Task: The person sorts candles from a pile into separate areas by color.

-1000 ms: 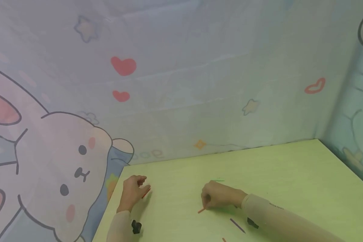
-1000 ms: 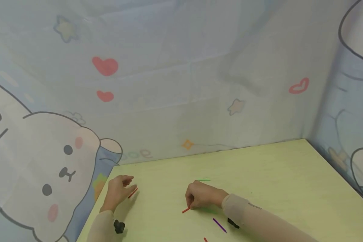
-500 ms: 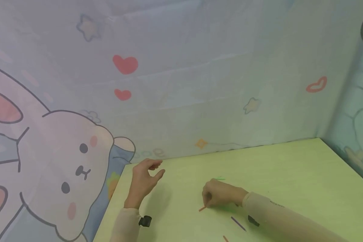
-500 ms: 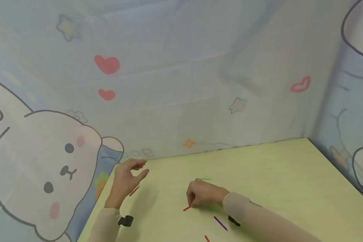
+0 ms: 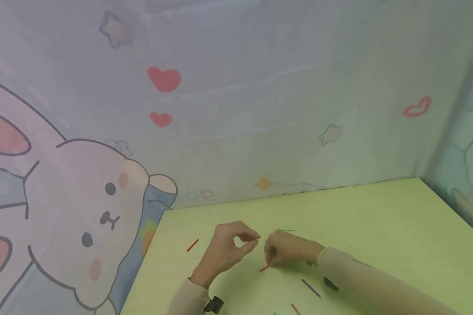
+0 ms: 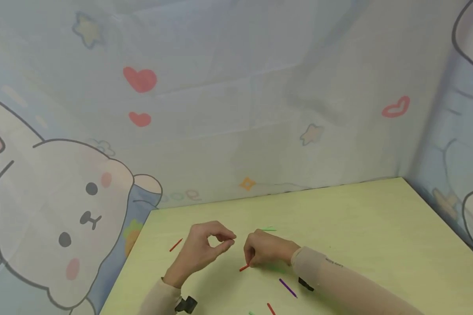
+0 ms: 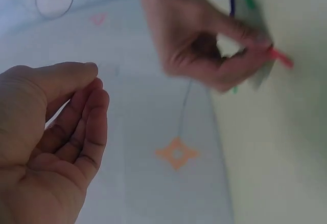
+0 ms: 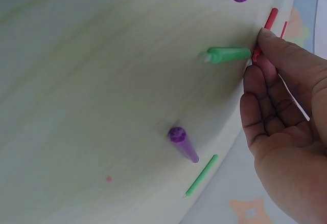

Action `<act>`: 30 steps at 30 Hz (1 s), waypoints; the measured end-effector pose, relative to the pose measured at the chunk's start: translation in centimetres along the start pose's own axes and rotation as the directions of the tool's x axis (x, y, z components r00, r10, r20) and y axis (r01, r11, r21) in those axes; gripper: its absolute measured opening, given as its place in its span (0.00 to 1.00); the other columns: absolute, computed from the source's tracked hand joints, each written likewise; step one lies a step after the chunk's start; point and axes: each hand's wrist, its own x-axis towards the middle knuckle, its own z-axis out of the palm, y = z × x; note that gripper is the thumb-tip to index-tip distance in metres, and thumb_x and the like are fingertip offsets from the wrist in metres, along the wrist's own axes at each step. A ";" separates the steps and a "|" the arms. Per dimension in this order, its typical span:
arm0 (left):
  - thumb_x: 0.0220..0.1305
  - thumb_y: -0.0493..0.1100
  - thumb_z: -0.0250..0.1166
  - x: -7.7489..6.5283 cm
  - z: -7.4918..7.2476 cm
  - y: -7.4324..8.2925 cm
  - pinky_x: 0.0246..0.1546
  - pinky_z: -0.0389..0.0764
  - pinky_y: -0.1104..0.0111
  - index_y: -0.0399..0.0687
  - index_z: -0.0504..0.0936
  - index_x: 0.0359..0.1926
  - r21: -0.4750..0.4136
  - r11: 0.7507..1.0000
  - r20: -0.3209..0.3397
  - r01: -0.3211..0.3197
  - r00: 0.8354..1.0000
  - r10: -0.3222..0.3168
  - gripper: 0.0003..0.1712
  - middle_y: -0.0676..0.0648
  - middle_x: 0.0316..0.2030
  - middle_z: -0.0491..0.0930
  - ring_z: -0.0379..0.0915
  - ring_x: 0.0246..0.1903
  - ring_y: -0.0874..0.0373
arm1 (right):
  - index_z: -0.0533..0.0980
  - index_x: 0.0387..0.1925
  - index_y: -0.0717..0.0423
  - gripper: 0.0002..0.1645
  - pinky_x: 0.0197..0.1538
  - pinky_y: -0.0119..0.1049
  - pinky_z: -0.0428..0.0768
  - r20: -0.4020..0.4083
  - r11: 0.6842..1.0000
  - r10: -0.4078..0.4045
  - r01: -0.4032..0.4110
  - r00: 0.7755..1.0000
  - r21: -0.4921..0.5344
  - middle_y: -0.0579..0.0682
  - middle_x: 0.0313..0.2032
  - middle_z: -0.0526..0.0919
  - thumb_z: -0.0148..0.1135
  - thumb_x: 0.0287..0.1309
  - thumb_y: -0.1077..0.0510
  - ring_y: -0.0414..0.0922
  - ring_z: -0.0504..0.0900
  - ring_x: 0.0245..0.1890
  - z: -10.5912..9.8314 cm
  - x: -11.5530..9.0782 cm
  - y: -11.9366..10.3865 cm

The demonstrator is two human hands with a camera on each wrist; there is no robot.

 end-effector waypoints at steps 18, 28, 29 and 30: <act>0.65 0.33 0.80 -1.6 10.4 1.4 0.50 0.75 0.90 0.47 0.97 0.44 -0.086 0.971 0.413 -0.222 0.879 0.237 0.08 0.55 0.41 0.95 0.80 0.44 0.78 | 0.87 0.23 0.45 0.14 0.33 0.25 0.83 -0.004 0.998 0.069 -0.069 0.998 0.011 0.30 0.24 0.82 0.82 0.63 0.59 0.29 0.78 0.25 0.0 -0.4 -0.5; 0.57 0.41 0.86 -2.4 12.0 1.4 0.47 0.73 0.93 0.52 0.96 0.43 -0.032 0.957 0.484 -0.288 0.833 0.267 0.12 0.61 0.38 0.92 0.75 0.41 0.85 | 0.90 0.28 0.45 0.11 0.34 0.25 0.85 0.010 0.999 0.032 -0.032 0.999 -0.009 0.31 0.27 0.86 0.83 0.58 0.64 0.29 0.82 0.27 0.1 -0.1 -0.2; 0.56 0.40 0.87 -2.4 12.1 1.4 0.46 0.73 0.93 0.52 0.97 0.42 -0.029 0.956 0.492 -0.292 0.828 0.268 0.13 0.61 0.37 0.92 0.75 0.41 0.85 | 0.90 0.28 0.46 0.11 0.35 0.25 0.85 0.011 1.000 0.030 -0.030 0.999 -0.010 0.31 0.27 0.86 0.84 0.58 0.65 0.29 0.82 0.28 0.1 -0.1 -0.1; 0.55 0.40 0.87 -2.5 12.2 1.4 0.46 0.72 0.93 0.53 0.97 0.41 -0.021 0.950 0.499 -0.311 0.820 0.279 0.12 0.62 0.37 0.92 0.75 0.40 0.85 | 0.90 0.28 0.46 0.11 0.35 0.25 0.85 0.013 1.000 0.028 -0.028 1.000 -0.014 0.31 0.27 0.86 0.84 0.58 0.65 0.28 0.81 0.28 0.1 -0.1 -0.1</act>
